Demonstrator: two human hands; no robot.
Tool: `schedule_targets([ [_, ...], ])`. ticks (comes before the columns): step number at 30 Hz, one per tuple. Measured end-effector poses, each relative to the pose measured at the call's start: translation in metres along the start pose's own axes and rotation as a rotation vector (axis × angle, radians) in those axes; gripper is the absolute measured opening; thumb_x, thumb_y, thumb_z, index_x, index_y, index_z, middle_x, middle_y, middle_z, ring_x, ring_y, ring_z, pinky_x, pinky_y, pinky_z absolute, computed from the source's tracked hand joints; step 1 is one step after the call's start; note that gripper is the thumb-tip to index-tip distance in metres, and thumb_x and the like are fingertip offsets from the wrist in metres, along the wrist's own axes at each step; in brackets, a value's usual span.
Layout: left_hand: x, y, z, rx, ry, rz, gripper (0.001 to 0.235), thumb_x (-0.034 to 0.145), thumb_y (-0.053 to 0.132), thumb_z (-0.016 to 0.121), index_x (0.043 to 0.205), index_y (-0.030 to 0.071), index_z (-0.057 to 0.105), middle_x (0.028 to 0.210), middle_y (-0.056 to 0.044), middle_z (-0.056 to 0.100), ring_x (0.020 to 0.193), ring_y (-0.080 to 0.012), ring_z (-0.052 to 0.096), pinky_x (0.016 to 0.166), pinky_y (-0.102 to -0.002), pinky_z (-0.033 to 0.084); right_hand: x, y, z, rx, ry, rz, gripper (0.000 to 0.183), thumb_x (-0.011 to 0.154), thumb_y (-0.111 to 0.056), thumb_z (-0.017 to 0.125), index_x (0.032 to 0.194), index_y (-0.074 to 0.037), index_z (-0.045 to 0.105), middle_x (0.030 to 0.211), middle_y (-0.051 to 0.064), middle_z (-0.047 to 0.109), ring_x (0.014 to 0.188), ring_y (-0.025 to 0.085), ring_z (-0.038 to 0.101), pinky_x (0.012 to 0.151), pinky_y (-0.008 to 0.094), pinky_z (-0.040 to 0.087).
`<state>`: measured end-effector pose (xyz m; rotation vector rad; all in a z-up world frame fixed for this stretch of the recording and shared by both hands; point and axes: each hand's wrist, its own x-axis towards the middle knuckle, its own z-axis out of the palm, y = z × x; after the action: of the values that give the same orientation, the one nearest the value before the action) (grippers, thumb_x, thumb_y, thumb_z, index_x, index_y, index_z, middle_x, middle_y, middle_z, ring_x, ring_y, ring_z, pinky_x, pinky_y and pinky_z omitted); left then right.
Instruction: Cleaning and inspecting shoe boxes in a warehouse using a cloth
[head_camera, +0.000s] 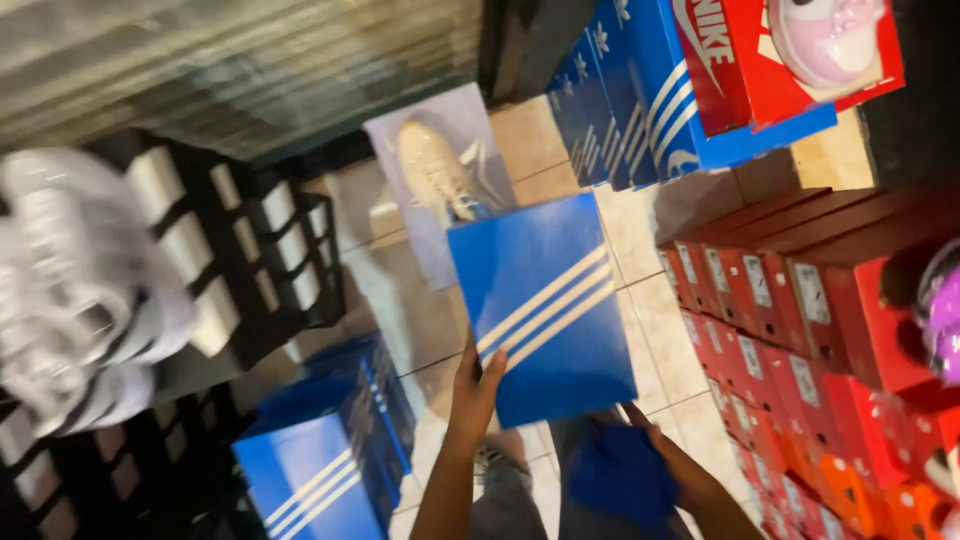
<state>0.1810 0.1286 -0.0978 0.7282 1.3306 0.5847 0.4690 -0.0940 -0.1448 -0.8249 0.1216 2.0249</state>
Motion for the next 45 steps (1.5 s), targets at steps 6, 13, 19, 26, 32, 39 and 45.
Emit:
schedule_targets([
  [6,0.156,0.029,0.111,0.008,-0.012,-0.088,0.087,0.095,0.043,0.07,0.163,0.01,0.026,0.159,-0.03,0.036,0.148,-0.0424,0.034,0.123,-0.051,0.029,0.162,-0.154,0.056,0.008,0.515,0.073,0.047,0.096,-0.056,0.068,0.127,-0.022,0.056,0.122,0.011,0.065,0.103,0.028,0.069,0.09,0.041,0.054],
  [13,0.275,0.027,0.143,0.007,-0.073,-0.13,0.085,0.097,0.042,0.068,0.162,0.009,0.025,0.157,-0.034,0.035,0.146,-0.0488,0.032,0.122,-0.055,0.028,0.267,-0.228,0.035,-0.032,0.838,0.101,0.038,0.089,-0.052,0.075,0.114,-0.022,0.073,0.103,0.005,0.078,0.088,0.022,0.076,0.083,0.036,0.06],
  [19,0.33,-0.025,0.136,0.238,0.04,-0.008,0.088,0.092,0.049,0.071,0.155,-0.004,0.039,0.139,-0.034,0.056,0.125,-0.0476,0.059,0.104,-0.05,0.052,0.307,-0.245,0.037,-0.084,0.801,0.052,0.038,0.09,-0.039,0.077,0.118,-0.015,0.068,0.098,0.009,0.076,0.085,0.024,0.076,0.08,0.042,0.06],
  [26,0.384,-0.09,0.135,0.409,0.053,-0.155,0.083,0.094,0.045,0.07,0.157,0.003,0.036,0.144,-0.028,0.055,0.119,-0.0435,0.065,0.096,-0.053,0.057,0.349,-0.254,-0.038,-0.185,0.798,0.094,0.037,0.088,-0.039,0.079,0.113,-0.013,0.071,0.091,0.005,0.075,0.08,0.02,0.074,0.078,0.039,0.059],
  [32,0.412,-0.113,0.167,0.382,0.284,-0.135,0.068,0.089,0.019,0.074,0.149,0.003,0.045,0.132,-0.029,0.06,0.106,-0.0434,0.071,0.087,-0.047,0.064,0.38,-0.272,-0.066,-0.166,0.716,0.117,0.032,0.088,-0.041,0.081,0.102,-0.014,0.072,0.078,0.002,0.072,0.065,0.013,0.071,0.064,0.029,0.056],
  [39,0.439,-0.09,0.199,0.445,0.408,-0.029,0.094,0.087,0.033,0.076,0.153,-0.009,0.024,0.148,-0.043,0.038,0.133,-0.0612,0.043,0.113,-0.062,0.04,0.421,-0.29,-0.068,-0.115,0.636,0.116,0.024,0.088,-0.041,0.08,0.088,-0.018,0.072,0.064,-0.003,0.065,0.052,0.005,0.063,0.051,0.016,0.046],
  [45,0.486,-0.11,0.2,0.531,0.364,-0.398,0.108,0.082,0.055,0.071,0.161,0.006,0.015,0.15,-0.036,0.041,0.139,-0.0521,0.045,0.117,-0.061,0.035,0.461,-0.299,-0.075,-0.163,0.612,0.074,0.023,0.09,-0.036,0.08,0.081,-0.019,0.069,0.06,-0.004,0.059,0.047,0.004,0.057,0.049,0.017,0.042],
])
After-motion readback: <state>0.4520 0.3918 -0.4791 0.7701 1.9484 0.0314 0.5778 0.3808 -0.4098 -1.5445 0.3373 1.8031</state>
